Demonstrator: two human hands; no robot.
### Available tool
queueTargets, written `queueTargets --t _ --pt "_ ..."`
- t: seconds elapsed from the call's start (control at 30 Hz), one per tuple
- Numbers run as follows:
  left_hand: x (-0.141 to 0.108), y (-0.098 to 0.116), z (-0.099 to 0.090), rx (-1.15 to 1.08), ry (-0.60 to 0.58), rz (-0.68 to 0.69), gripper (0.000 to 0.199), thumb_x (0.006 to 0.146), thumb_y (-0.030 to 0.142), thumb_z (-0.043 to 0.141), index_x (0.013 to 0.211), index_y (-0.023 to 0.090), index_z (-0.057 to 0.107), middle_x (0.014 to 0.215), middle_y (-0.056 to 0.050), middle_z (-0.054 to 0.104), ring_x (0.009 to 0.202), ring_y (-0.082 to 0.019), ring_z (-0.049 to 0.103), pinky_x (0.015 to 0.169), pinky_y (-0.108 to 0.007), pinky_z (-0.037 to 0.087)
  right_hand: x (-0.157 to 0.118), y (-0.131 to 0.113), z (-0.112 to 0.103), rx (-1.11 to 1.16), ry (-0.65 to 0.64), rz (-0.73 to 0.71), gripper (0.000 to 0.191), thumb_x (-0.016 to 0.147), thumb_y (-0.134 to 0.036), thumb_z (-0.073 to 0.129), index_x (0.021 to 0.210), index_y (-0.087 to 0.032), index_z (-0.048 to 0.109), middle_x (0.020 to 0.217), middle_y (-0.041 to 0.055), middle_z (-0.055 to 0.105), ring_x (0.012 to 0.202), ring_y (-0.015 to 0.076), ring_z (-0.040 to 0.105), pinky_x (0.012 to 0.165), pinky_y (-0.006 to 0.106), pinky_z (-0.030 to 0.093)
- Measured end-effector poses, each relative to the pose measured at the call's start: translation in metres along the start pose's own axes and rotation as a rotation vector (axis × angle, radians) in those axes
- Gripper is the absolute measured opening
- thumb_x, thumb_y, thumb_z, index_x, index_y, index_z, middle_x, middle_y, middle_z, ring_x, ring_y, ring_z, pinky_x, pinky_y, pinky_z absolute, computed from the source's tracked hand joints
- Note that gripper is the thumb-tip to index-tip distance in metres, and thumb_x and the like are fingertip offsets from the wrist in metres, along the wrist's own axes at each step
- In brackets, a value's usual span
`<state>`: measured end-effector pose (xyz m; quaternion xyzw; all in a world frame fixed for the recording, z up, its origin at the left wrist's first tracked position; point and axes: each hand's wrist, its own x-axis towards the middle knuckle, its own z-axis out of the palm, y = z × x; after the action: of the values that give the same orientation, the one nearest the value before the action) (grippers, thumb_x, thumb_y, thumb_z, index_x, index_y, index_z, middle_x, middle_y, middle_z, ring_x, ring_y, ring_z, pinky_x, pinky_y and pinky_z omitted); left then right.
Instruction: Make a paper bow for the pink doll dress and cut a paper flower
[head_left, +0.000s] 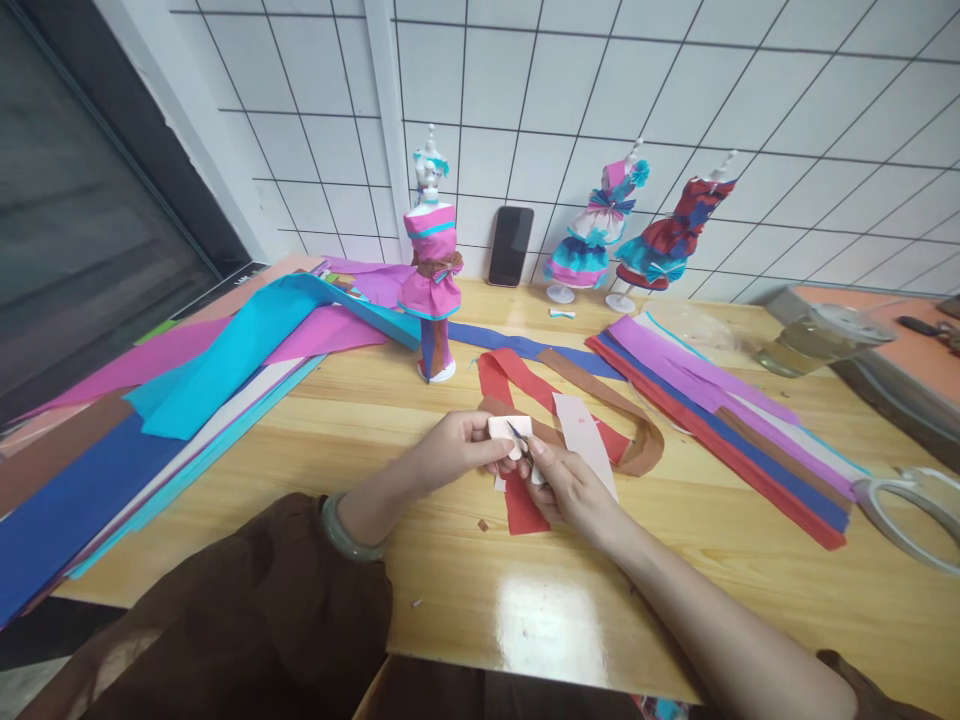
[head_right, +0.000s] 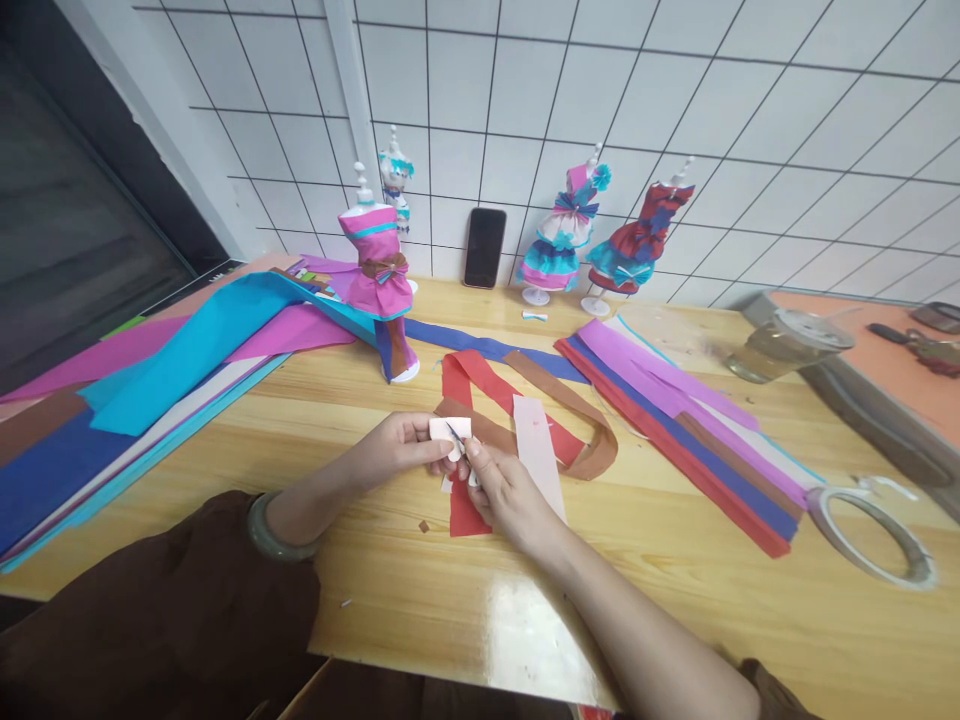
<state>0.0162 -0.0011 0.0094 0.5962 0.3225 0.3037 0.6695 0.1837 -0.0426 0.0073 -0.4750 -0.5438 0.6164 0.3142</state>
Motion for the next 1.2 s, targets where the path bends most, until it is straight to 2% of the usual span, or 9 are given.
queueTargets --t 0.23,0.4,0.57,0.83,1.2 --pt "0.0001 -0.0052 0.0012 0.019 0.003 0.016 0.018 0.076 0.029 0.056 0.074 0.012 0.059 0.073 -0.006 0.063 0.063 -0.011 0.055 0.058 -0.022 0.041 -0.0013 -0.0048 0.0019 -0.011 -0.026 -0.061 0.04 0.087 -0.054 0.031 0.071 -0.019 0.041 0.044 -0.009 0.027 0.035 0.0053 0.022 0.033 0.018 0.02" --pt "-0.001 -0.0018 -0.0008 0.006 0.005 -0.011 0.021 0.075 0.033 0.058 0.078 0.012 0.059 0.073 -0.006 0.062 0.063 -0.01 0.055 0.056 -0.021 0.039 0.0 -0.0008 0.0004 -0.016 0.001 -0.033 0.041 0.085 -0.056 0.033 0.07 -0.019 0.041 0.044 -0.0089 0.027 0.035 0.0056 0.023 0.033 0.018 0.02" --pt "-0.0012 0.0014 -0.0042 -0.001 0.055 -0.003 0.028 0.076 0.039 0.055 0.072 0.012 0.056 0.065 -0.004 0.059 0.057 -0.009 0.052 0.054 -0.021 0.038 0.0006 0.002 -0.0011 0.004 0.005 -0.003 0.042 0.085 -0.057 0.032 0.072 -0.018 0.042 0.043 -0.0092 0.026 0.035 0.0056 0.023 0.034 0.019 0.019" --pt "-0.0002 0.0006 -0.0021 0.014 0.054 -0.013 0.024 0.075 0.034 0.057 0.068 0.011 0.055 0.062 -0.003 0.058 0.056 -0.009 0.052 0.054 -0.022 0.038 -0.0004 -0.0018 0.0009 0.034 -0.018 -0.011 0.041 0.085 -0.056 0.033 0.07 -0.019 0.041 0.042 -0.0096 0.026 0.034 0.005 0.021 0.033 0.017 0.017" --pt "-0.0008 0.002 -0.0008 -0.009 0.023 -0.016 0.023 0.075 0.032 0.057 0.07 0.01 0.057 0.069 -0.006 0.061 0.06 -0.01 0.054 0.056 -0.022 0.04 0.0005 -0.0002 0.0019 0.053 -0.004 -0.002 0.042 0.084 -0.057 0.033 0.072 -0.018 0.043 0.042 -0.0099 0.026 0.033 0.0049 0.021 0.032 0.017 0.018"
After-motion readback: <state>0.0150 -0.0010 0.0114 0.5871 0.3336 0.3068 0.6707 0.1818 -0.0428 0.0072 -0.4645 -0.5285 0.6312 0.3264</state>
